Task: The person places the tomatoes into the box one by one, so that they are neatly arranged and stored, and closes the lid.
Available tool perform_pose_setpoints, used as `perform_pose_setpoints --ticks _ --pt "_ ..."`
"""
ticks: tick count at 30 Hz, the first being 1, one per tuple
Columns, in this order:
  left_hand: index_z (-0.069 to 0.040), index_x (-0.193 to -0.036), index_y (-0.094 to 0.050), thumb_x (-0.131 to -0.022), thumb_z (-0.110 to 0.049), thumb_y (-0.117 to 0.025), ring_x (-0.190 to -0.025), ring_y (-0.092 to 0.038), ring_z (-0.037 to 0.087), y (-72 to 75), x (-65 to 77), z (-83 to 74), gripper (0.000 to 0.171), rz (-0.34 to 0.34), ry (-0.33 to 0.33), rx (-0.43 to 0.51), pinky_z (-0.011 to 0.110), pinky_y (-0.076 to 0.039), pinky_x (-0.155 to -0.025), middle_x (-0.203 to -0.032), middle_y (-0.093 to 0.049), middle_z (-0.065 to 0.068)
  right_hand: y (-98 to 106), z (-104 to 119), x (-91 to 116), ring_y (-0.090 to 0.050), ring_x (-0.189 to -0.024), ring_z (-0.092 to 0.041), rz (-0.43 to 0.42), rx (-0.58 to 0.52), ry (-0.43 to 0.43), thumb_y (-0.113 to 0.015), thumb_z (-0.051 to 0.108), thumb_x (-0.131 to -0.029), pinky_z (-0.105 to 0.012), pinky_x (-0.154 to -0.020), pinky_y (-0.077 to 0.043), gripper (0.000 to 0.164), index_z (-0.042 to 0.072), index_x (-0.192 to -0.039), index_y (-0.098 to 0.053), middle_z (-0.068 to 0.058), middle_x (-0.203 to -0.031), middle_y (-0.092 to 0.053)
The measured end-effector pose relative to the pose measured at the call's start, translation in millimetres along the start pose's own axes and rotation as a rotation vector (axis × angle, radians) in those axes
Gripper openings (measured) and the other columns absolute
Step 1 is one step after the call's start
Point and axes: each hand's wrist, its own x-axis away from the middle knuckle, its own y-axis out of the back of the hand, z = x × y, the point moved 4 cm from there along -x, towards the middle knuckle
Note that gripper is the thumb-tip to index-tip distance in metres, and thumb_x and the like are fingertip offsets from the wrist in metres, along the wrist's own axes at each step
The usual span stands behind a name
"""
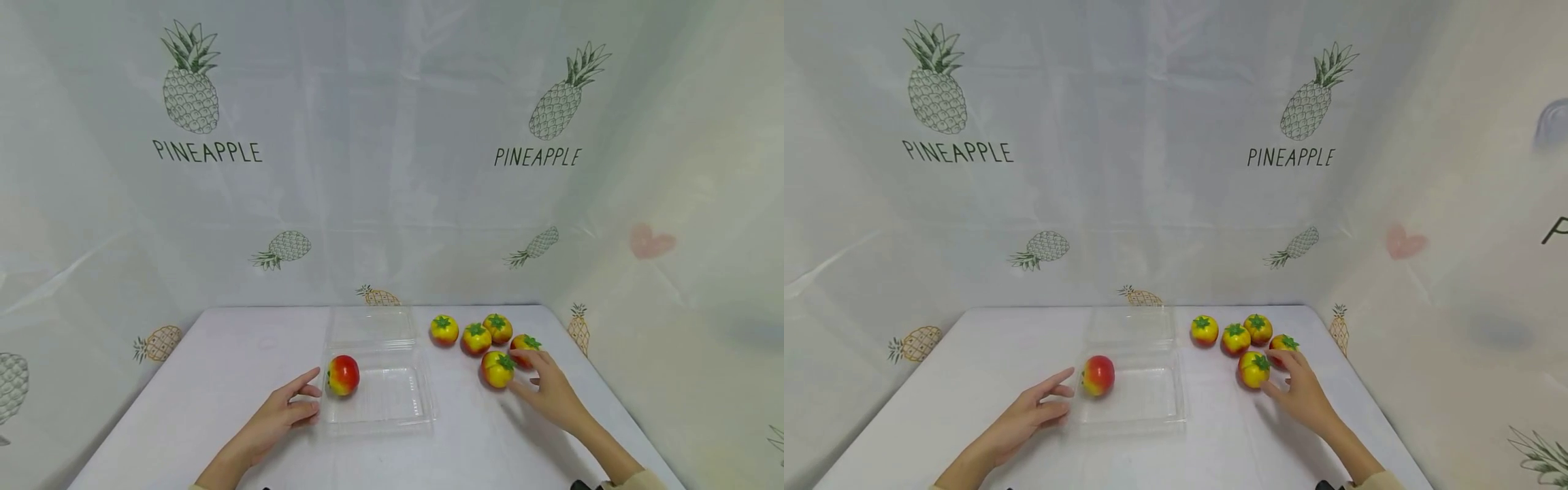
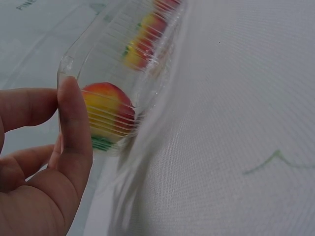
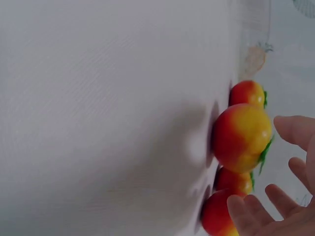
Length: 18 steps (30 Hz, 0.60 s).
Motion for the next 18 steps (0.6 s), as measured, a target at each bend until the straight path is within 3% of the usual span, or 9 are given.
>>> perform_pose_setpoints --ticks 6,18 --pt "-0.005 -0.168 -0.028 -0.105 -0.015 -0.068 -0.099 -0.066 0.024 0.0 -0.7 1.3 0.075 0.003 0.001 0.007 0.028 -0.061 -0.091 -0.138 -0.048 0.023 -5 -15 0 -0.061 -0.122 -0.046 0.057 -0.116 -0.084 -0.085 0.012 -0.092 -0.048 -0.088 -0.064 0.058 0.002 -0.143 -0.059 -0.022 -0.139 -0.056" --pt "-0.006 -0.168 -0.028 -0.105 -0.014 -0.067 -0.098 -0.066 0.024 -0.5 -1.0 1.4 0.074 0.007 -0.005 0.012 0.028 -0.061 -0.091 -0.138 -0.048 0.023 -16 -21 -4 -0.066 -0.120 -0.043 0.090 -0.179 -0.092 -0.084 0.010 -0.092 -0.044 -0.091 -0.063 0.056 -0.001 -0.141 -0.059 -0.023 -0.141 -0.060"
